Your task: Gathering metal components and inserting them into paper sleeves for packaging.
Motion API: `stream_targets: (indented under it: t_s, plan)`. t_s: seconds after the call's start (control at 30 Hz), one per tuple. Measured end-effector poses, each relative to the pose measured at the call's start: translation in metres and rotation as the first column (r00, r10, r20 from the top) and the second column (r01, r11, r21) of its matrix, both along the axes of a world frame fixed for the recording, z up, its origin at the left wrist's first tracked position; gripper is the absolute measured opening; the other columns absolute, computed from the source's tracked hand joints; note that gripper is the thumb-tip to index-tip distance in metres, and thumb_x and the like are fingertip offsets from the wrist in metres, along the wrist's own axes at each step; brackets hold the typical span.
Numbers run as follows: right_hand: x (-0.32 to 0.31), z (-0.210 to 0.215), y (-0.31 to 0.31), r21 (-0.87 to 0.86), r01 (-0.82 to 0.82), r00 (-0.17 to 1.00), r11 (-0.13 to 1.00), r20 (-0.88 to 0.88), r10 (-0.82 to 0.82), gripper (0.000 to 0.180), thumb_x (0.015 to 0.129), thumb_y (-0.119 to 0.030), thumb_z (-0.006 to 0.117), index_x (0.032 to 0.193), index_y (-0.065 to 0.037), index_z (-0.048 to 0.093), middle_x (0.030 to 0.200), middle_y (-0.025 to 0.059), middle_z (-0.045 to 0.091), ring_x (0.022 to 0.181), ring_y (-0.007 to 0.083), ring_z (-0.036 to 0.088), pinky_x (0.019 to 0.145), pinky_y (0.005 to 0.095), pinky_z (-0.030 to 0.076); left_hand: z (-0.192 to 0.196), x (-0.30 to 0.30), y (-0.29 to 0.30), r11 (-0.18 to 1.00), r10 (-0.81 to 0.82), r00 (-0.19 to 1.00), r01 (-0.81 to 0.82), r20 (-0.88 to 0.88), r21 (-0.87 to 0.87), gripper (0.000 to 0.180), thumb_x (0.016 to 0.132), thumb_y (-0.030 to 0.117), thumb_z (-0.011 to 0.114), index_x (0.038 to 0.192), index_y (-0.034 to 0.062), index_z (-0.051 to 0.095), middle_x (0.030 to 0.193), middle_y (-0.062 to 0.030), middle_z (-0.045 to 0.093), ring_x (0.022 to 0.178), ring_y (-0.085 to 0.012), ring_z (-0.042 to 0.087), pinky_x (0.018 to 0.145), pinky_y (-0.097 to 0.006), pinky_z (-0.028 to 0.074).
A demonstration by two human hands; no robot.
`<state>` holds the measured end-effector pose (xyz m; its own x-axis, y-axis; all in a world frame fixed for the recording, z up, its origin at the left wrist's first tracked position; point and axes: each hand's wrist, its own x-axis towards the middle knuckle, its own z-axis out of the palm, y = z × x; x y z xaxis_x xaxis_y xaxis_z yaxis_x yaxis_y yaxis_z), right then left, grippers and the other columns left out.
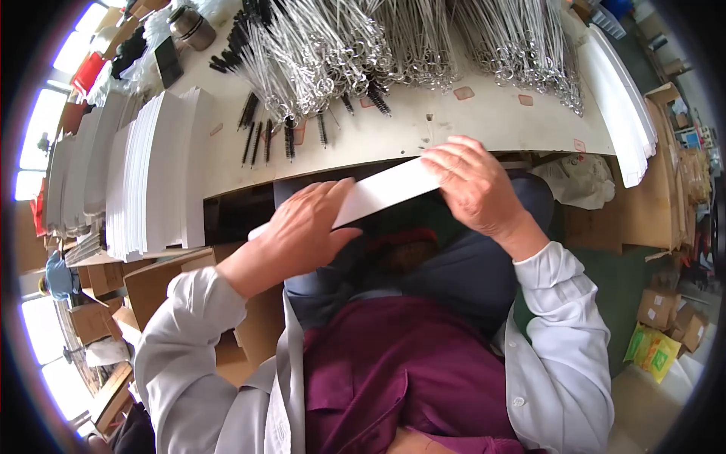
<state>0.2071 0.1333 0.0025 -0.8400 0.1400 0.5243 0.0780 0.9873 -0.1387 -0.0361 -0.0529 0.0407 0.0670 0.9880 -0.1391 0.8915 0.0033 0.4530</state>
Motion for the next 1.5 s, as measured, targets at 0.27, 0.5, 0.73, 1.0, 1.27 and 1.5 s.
stream_targets:
  t_s: [0.27, 0.5, 0.73, 1.0, 1.27, 1.5]
  plan:
    - [-0.025, -0.001, -0.037, -0.200, 0.067, 0.977, 0.977, -0.184, -0.105, 0.040, 0.085, -0.011, 0.076, 0.123, 0.000, 0.069, 0.125, 0.0143, 0.066, 0.113, 0.0316, 0.064, 0.103, 0.0467, 0.051, -0.019, 0.009, 0.019, 0.981, 0.191, 0.970, -0.182, 0.152, -0.071, 0.059, 0.078, 0.029, 0.085, 0.123, -0.0003, 0.061, 0.102, -0.0229, 0.071, 0.097, -0.0394, 0.071, 0.084, -0.044, 0.056]
    - [-0.014, -0.040, -0.074, -0.498, 0.130, 0.916, 0.858, -0.270, -0.296, 0.043, 0.087, -0.007, 0.080, 0.126, 0.004, 0.067, 0.101, 0.0137, 0.072, 0.085, 0.0288, 0.071, 0.072, 0.0370, 0.059, -0.032, 0.027, -0.002, 0.948, 0.317, 0.934, -0.317, 0.167, -0.029, 0.052, 0.077, 0.026, 0.087, 0.113, 0.0005, 0.058, 0.091, -0.0236, 0.071, 0.089, -0.0425, 0.072, 0.077, -0.046, 0.058]
    - [-0.022, -0.047, -0.090, -0.673, 0.098, 0.913, 0.733, -0.233, -0.336, 0.032, 0.091, -0.007, 0.079, 0.120, 0.004, 0.071, 0.096, 0.0161, 0.073, 0.084, 0.0270, 0.074, 0.071, 0.0333, 0.059, -0.041, 0.028, -0.017, 0.954, 0.295, 0.950, -0.299, 0.105, 0.023, 0.054, 0.077, 0.024, 0.085, 0.118, 0.0010, 0.058, 0.097, -0.0203, 0.072, 0.090, -0.0407, 0.072, 0.077, -0.047, 0.059]
    - [-0.019, -0.053, -0.103, -1.000, 0.003, 0.933, -0.007, 0.006, -0.359, 0.026, 0.103, -0.018, 0.068, 0.116, 0.004, 0.073, 0.092, 0.0092, 0.077, 0.076, 0.0118, 0.072, 0.066, 0.0261, 0.057, -0.055, 0.032, -0.024, 0.953, 0.303, 0.939, -0.304, 0.162, -0.017, 0.061, 0.075, 0.021, 0.086, 0.126, 0.0019, 0.058, 0.106, -0.0201, 0.071, 0.100, -0.0388, 0.072, 0.083, -0.045, 0.059]
    - [-0.026, -0.058, -0.117, -0.999, -0.003, 0.967, 0.040, -0.013, -0.255, 0.016, 0.103, -0.009, 0.065, 0.102, 0.005, 0.072, 0.085, 0.0087, 0.072, 0.078, 0.0119, 0.070, 0.071, 0.0273, 0.057, -0.065, 0.042, -0.016, 0.957, 0.276, 0.920, -0.289, 0.279, 0.007, 0.073, 0.080, 0.020, 0.084, 0.141, 0.0101, 0.046, 0.109, -0.0224, 0.073, 0.098, -0.0423, 0.073, 0.081, -0.048, 0.061]
    - [-0.027, -0.066, -0.119, -0.976, 0.054, 0.964, 0.209, -0.004, -0.266, 0.013, 0.100, -0.008, 0.066, 0.093, 0.003, 0.068, 0.082, 0.0136, 0.070, 0.070, 0.0231, 0.068, 0.064, 0.0349, 0.053, -0.069, 0.047, -0.017, 0.958, 0.271, 0.908, -0.287, 0.318, 0.002, 0.067, 0.080, 0.017, 0.082, 0.138, 0.0113, 0.049, 0.112, -0.0238, 0.070, 0.099, -0.0430, 0.072, 0.081, -0.047, 0.061]
